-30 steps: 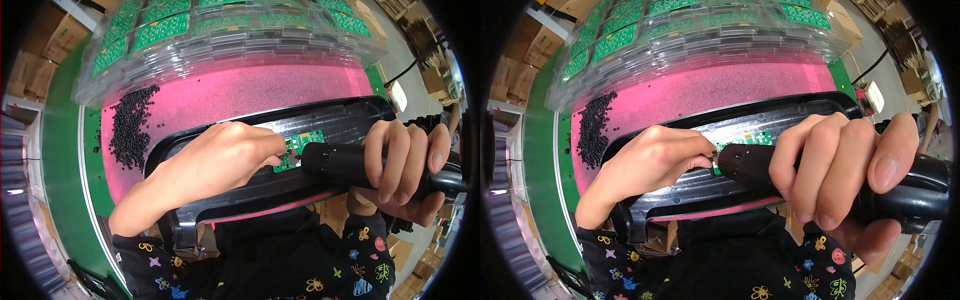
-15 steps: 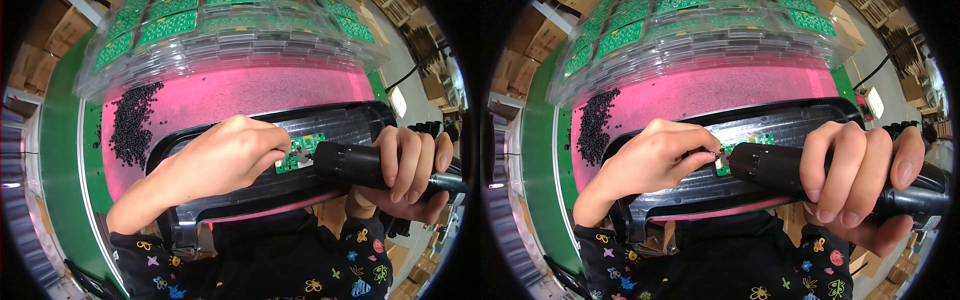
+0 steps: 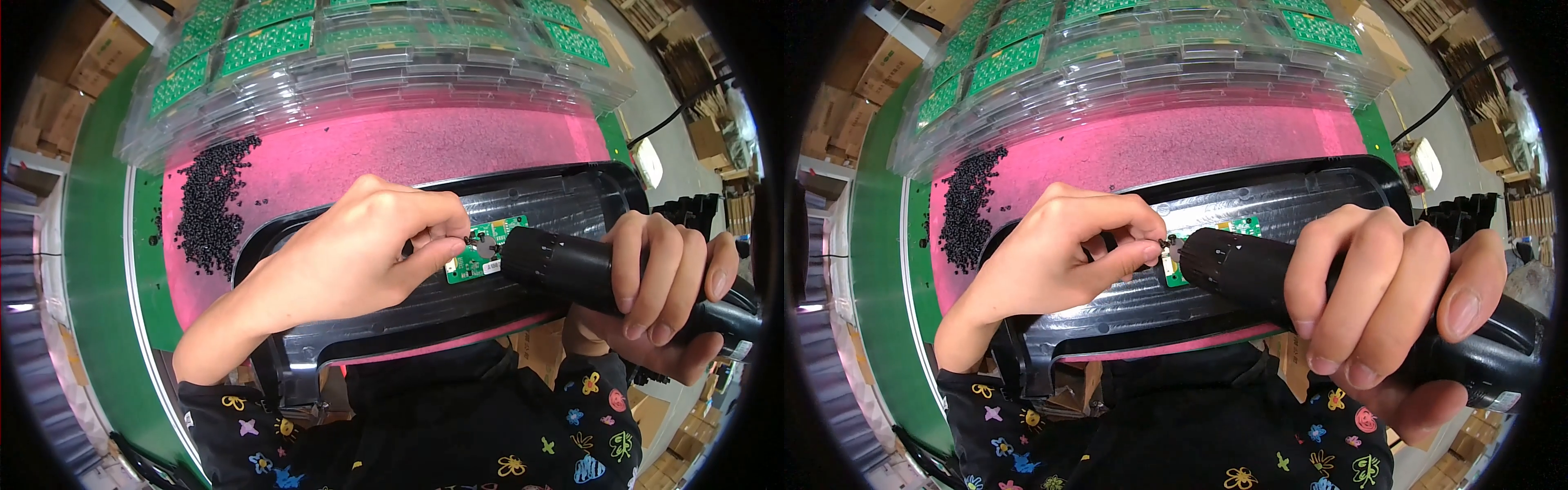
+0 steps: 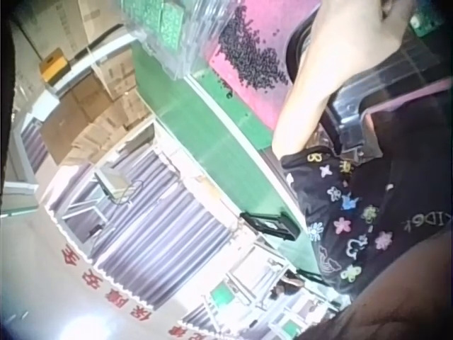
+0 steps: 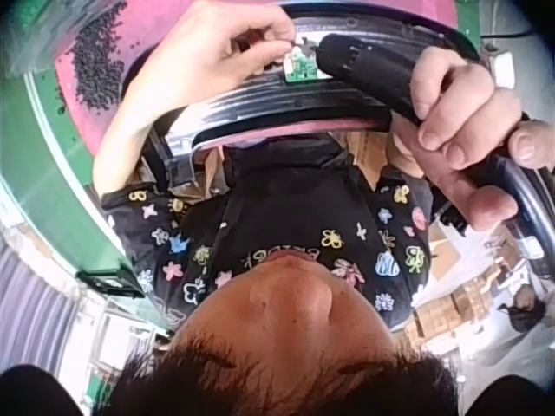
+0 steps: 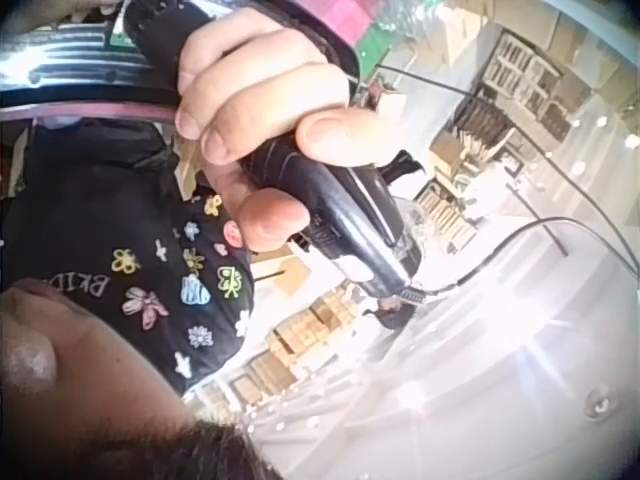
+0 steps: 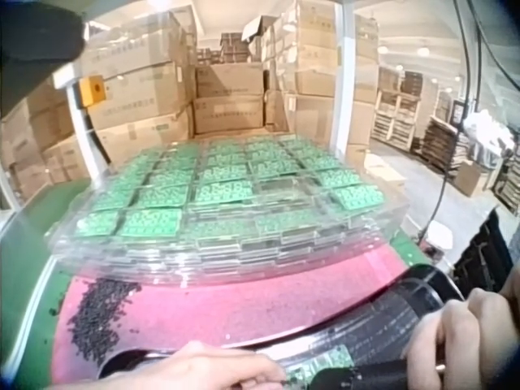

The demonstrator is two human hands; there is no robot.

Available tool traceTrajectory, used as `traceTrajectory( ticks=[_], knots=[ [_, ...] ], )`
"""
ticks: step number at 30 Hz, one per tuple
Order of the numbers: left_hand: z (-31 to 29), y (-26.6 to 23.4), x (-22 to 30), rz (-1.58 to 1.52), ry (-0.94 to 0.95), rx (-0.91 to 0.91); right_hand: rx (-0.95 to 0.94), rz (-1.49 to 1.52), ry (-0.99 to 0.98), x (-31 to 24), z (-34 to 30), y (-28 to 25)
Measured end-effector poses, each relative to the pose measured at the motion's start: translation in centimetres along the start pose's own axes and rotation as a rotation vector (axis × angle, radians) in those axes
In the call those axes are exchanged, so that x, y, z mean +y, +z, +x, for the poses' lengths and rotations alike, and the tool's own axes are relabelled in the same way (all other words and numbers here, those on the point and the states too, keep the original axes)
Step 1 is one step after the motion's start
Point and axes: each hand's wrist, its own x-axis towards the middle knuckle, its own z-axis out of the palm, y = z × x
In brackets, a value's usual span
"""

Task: Assembling electronic circuit boards into plastic housings using an electric screwdriver.

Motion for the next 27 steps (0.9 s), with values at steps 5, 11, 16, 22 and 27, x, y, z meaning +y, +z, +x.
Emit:
traceTrajectory(
  ticks=[5,11,16,22,27],
  knots=[
    [0.06,-0.01,-0.07,0.026,0.087,-0.006,0.031,0.027,0.038,-0.37,-0.18,0.21],
    [0.15,0.04,-0.26,0.022,0.085,-0.004,0.072,0.048,-0.023,-0.12,-0.26,0.11],
    [0.03,0.09,-0.28,-0.034,0.082,0.045,0.071,0.08,-0.003,-0.02,-0.15,0.03],
    [0.1,0.24,-0.04,-0.039,0.033,0.011,-0.05,0.067,-0.003,0.08,-0.13,-0.54],
    [0.02,0.28,-0.38,-0.015,0.093,0.023,-0.106,0.025,0.024,0.29,-0.19,-0.51]
  ],
)
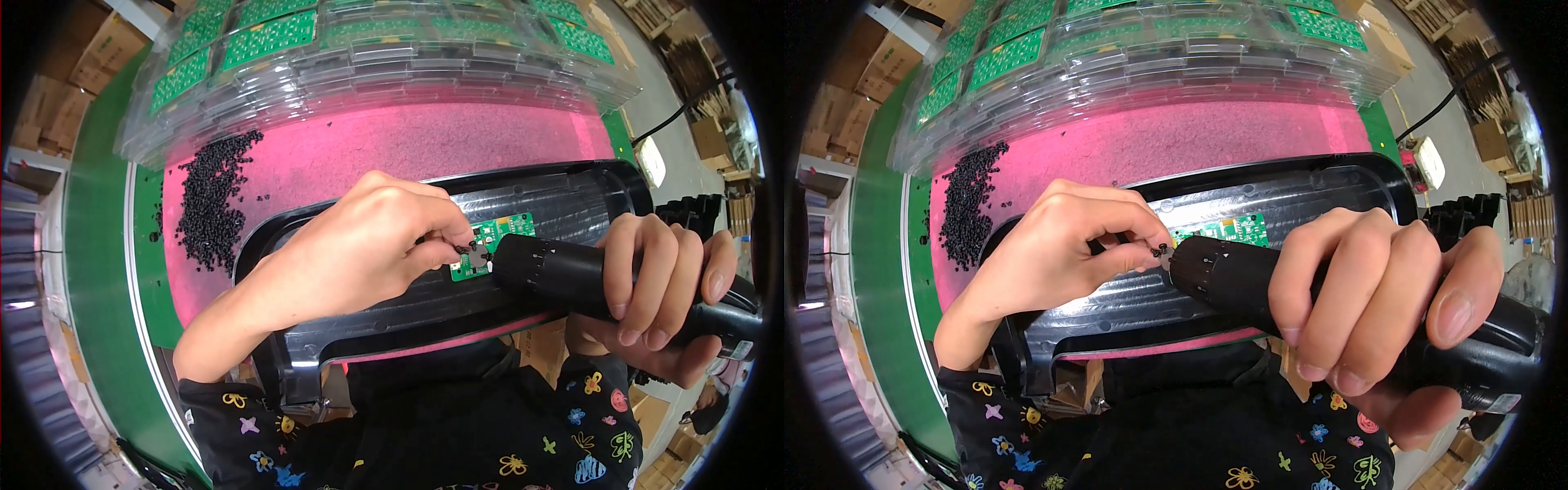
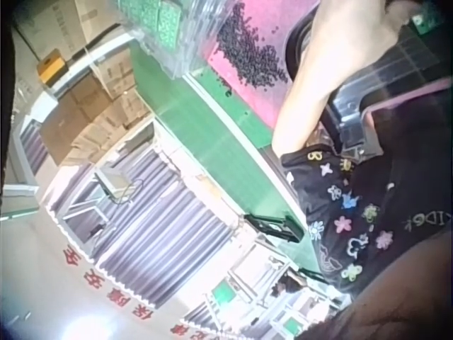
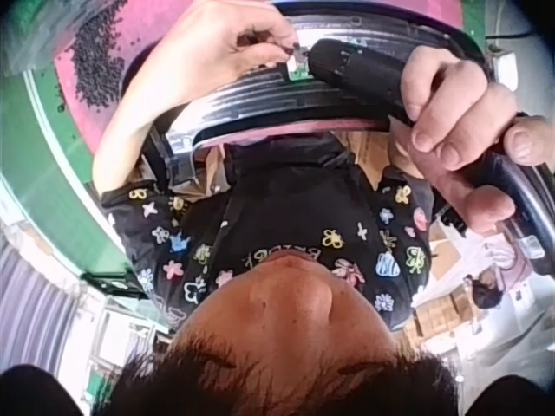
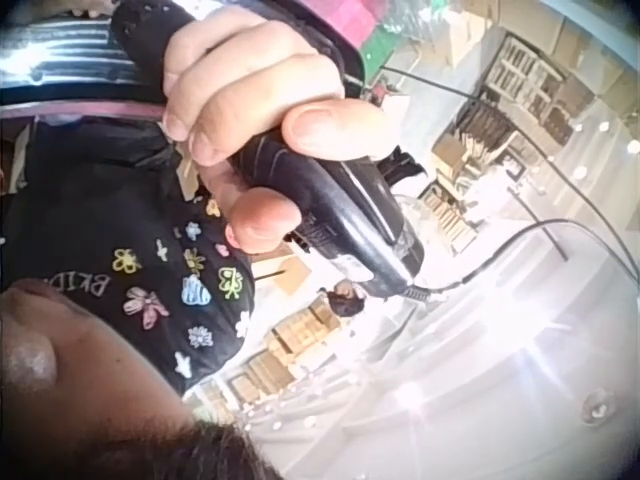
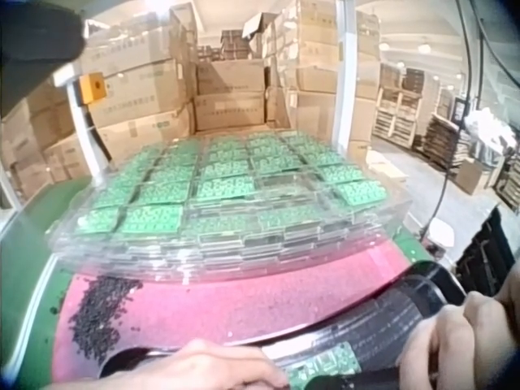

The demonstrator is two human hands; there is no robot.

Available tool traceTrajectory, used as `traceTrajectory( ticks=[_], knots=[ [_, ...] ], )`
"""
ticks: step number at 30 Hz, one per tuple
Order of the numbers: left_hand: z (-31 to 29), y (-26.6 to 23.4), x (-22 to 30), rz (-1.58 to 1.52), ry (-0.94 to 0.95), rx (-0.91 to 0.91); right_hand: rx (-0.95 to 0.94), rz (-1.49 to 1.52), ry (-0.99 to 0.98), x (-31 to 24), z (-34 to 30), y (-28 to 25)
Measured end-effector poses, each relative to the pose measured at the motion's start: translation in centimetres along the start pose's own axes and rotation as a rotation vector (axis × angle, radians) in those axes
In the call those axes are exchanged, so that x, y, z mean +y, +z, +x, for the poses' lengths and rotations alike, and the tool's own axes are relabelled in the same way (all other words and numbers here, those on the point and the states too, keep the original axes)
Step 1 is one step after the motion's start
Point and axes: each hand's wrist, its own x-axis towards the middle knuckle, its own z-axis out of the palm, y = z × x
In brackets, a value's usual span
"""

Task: Assembling electronic circuit boards into plastic housings using an electric screwdriver.

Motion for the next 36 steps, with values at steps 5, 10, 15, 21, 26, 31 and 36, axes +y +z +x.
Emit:
traceTrajectory(
  ticks=[5,10,15,21,26,31,36],
  knots=[
    [0.0,0.1,-0.2,-0.088,-0.043,-0.047,0.028,-0.009,0.036,0.0,0.1,0.2],
    [0.1,0.8,-0.7,0.115,0.061,0.102,0.053,-0.154,0.218,0.1,0.4,0.5],
    [-0.1,0.5,-0.6,0.165,0.082,0.205,0.038,-0.255,0.307,1.5,0.4,0.6],
    [-0.1,0.2,-0.8,0.276,0.057,0.251,0.219,-0.403,0.397,2.2,0.4,2.8],
    [-0.1,-0.2,0.3,0.314,-0.063,0.273,-0.037,-0.475,0.49,3.6,1.9,2.1],
    [-0.5,-0.1,-0.3,0.284,0.006,0.327,-0.037,-0.421,0.571,4.5,2.5,2.3],
    [-0.7,-0.1,-0.7,0.275,0.0,0.187,0.044,-0.453,0.534,4.1,1.9,2.6]
  ],
)
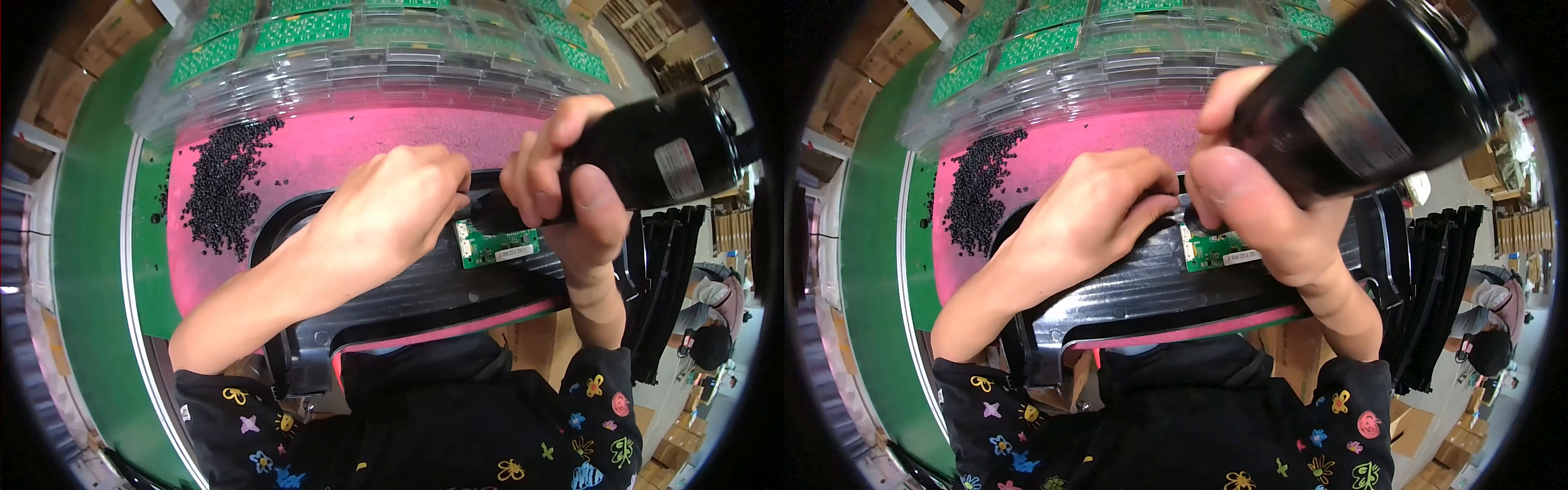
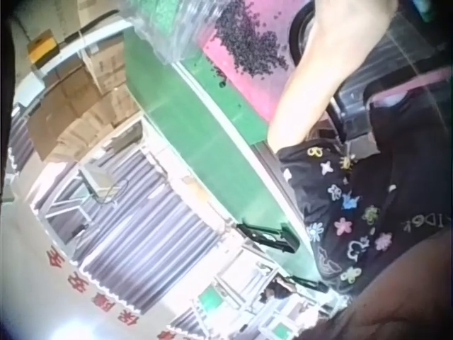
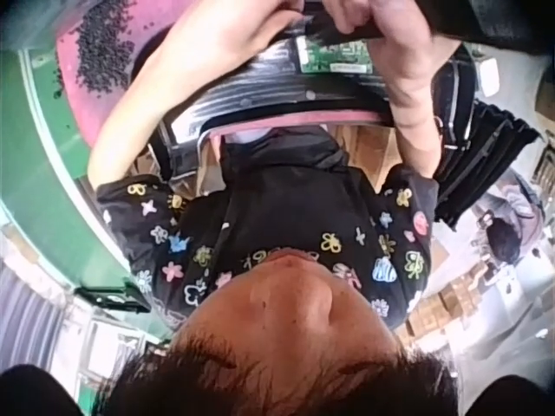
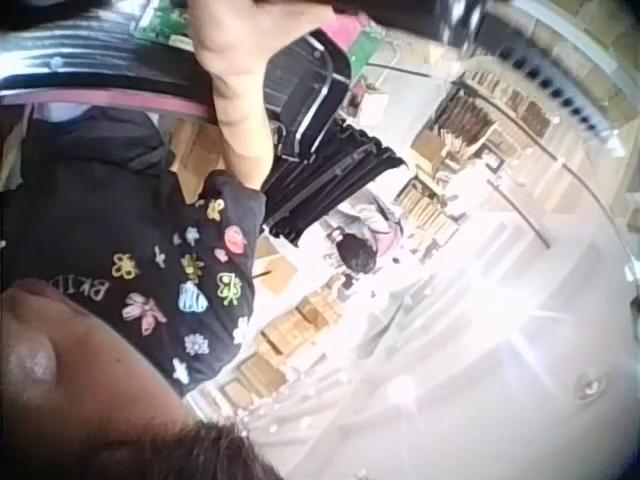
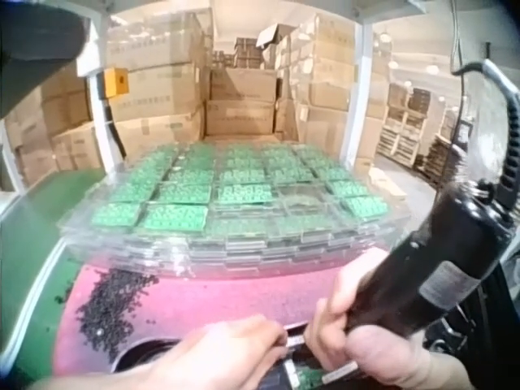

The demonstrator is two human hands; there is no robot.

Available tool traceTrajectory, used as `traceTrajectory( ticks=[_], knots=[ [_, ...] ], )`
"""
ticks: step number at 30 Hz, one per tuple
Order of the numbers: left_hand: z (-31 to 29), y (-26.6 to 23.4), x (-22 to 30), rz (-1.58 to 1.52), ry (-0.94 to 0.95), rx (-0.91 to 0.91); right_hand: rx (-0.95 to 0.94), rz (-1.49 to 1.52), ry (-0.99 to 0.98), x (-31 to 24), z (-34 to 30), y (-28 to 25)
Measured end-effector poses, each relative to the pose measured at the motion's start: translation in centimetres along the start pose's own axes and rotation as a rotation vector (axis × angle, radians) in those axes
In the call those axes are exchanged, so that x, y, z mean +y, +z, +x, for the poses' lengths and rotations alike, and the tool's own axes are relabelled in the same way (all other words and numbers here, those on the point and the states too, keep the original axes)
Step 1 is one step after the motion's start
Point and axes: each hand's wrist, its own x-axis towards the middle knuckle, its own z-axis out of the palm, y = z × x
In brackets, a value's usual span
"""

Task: Assembling electronic circuit boards into plastic housings using an electric screwdriver.

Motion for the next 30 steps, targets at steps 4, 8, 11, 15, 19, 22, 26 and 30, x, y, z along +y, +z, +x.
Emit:
traceTrajectory(
  ticks=[4,8,11,15,19,22,26,30],
  knots=[
    [-0.3,-0.1,-0.2,0.158,-0.029,-0.219,-0.011,0.29,-0.139,0.1,-0.6,-1.3],
    [0.3,0.1,-0.1,-0.043,0.138,-0.151,0.025,0.522,-0.255,-2.2,-0.9,-2.3],
    [0.4,0.2,-0.1,-0.068,0.137,-0.119,0.05,0.522,-0.267,-2.3,-1.1,-2.6],
    [0.5,0.2,0.2,-0.18,0.127,-0.111,0.071,0.556,-0.294,-2.7,-1.4,-2.9],
    [0.6,-0.2,0.6,-0.348,0.032,-0.16,0.075,0.579,-0.346,-2.6,-1.7,-3.2],
    [0.7,-0.2,0.6,-0.448,-0.022,-0.224,0.051,0.611,-0.401,-2.2,-1.6,-3.2],
    [0.4,-0.2,0.4,-0.478,0.011,-0.253,-0.133,0.588,-0.445,-2.0,-1.4,-3.3],
    [0.6,-0.1,0.8,-0.193,0.153,-0.097,-0.097,0.361,-0.319,-2.2,-2.4,-2.8]
  ],
)
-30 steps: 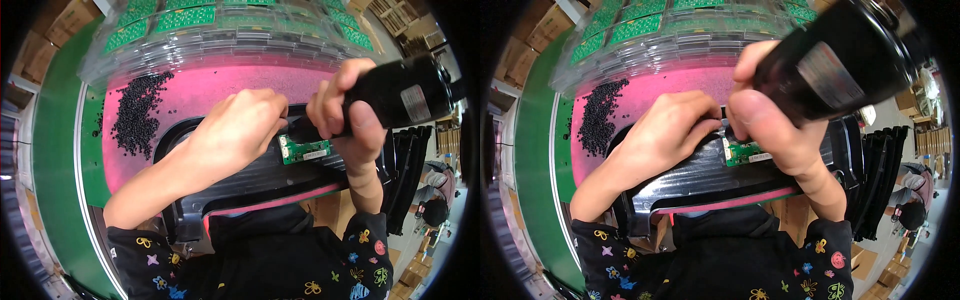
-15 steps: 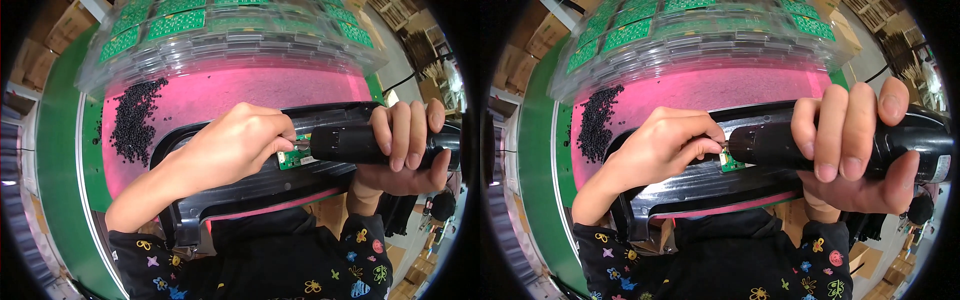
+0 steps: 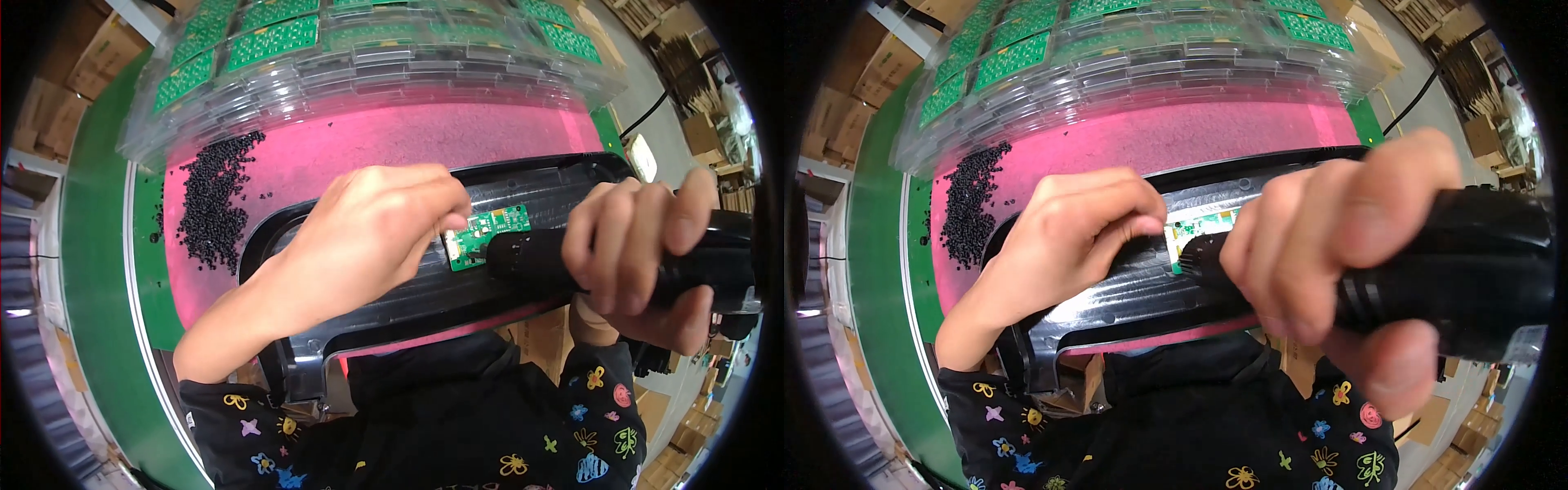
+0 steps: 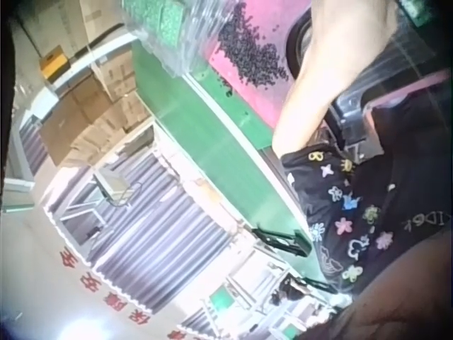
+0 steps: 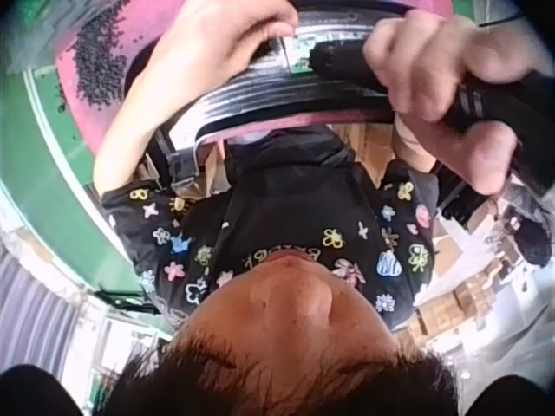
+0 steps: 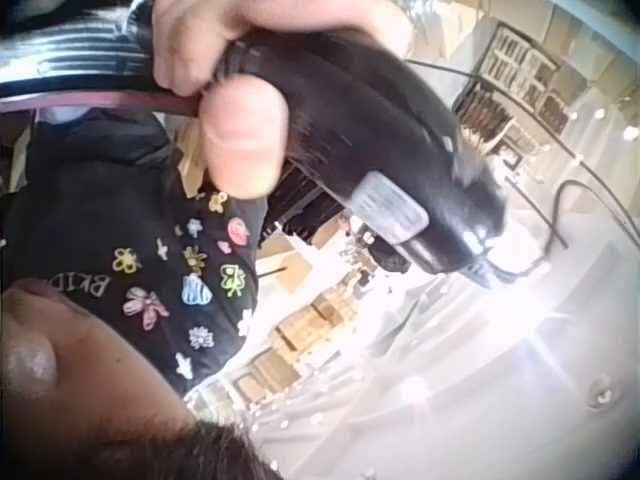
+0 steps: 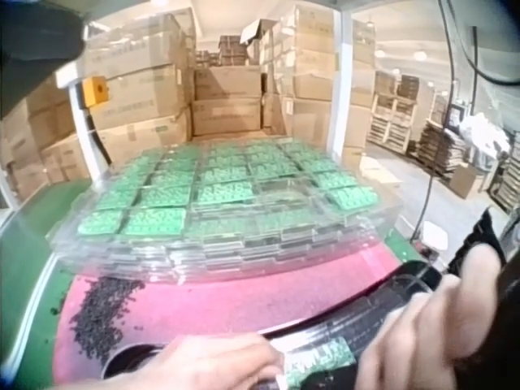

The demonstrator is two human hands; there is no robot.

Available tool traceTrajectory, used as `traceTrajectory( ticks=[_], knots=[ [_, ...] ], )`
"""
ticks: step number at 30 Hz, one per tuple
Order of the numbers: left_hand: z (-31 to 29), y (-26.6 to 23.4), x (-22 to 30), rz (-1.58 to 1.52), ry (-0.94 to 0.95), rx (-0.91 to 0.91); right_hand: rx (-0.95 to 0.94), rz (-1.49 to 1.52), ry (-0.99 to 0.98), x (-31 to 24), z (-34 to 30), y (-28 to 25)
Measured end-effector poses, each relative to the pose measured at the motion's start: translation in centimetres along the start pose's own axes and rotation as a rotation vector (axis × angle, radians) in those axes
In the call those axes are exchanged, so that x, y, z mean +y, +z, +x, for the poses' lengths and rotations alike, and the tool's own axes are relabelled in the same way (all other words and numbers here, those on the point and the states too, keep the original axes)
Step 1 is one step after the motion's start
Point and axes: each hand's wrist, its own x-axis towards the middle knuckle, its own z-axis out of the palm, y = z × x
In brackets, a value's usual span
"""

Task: Assembling electronic circuit boards into plastic housings using an electric screwdriver.

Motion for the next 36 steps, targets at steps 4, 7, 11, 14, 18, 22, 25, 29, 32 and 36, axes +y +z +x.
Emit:
traceTrajectory(
  ticks=[4,7,11,14,18,22,25,29,32,36],
  knots=[
    [-0.3,0.1,-0.4,0.174,-0.05,0.145,0.044,-0.141,0.215,0.1,-0.7,1.2],
    [0.1,-0.1,-0.2,0.136,-0.05,0.177,0.124,-0.164,0.316,-0.4,-1.0,2.3],
    [-0.3,0.2,-0.6,0.183,-0.071,0.177,0.181,-0.187,0.355,-0.2,-1.0,2.8],
    [-0.4,0.3,-1.1,0.135,-0.043,0.182,0.101,-0.157,0.344,0.7,-0.7,2.3],
    [-0.3,0.3,-0.7,0.216,-0.072,0.111,-0.143,-0.029,0.337,1.7,0.0,1.6],
    [-1.0,0.4,-1.0,0.254,-0.019,0.138,-0.173,-0.056,0.349,2.2,0.1,2.2],
    [-0.9,0.5,-1.2,0.285,-0.012,0.129,-0.146,-0.131,0.351,2.1,0.0,2.5],
    [-0.6,0.5,-0.9,0.287,-0.001,0.073,-0.059,-0.149,0.4,1.1,-0.3,2.7],
    [-0.9,0.1,-0.6,0.336,0.011,-0.025,0.019,-0.191,0.409,0.8,-0.4,3.0],
    [-0.7,0.3,-0.7,0.337,0.135,-0.118,-0.032,-0.05,0.019,0.1,0.4,1.7]
  ],
)
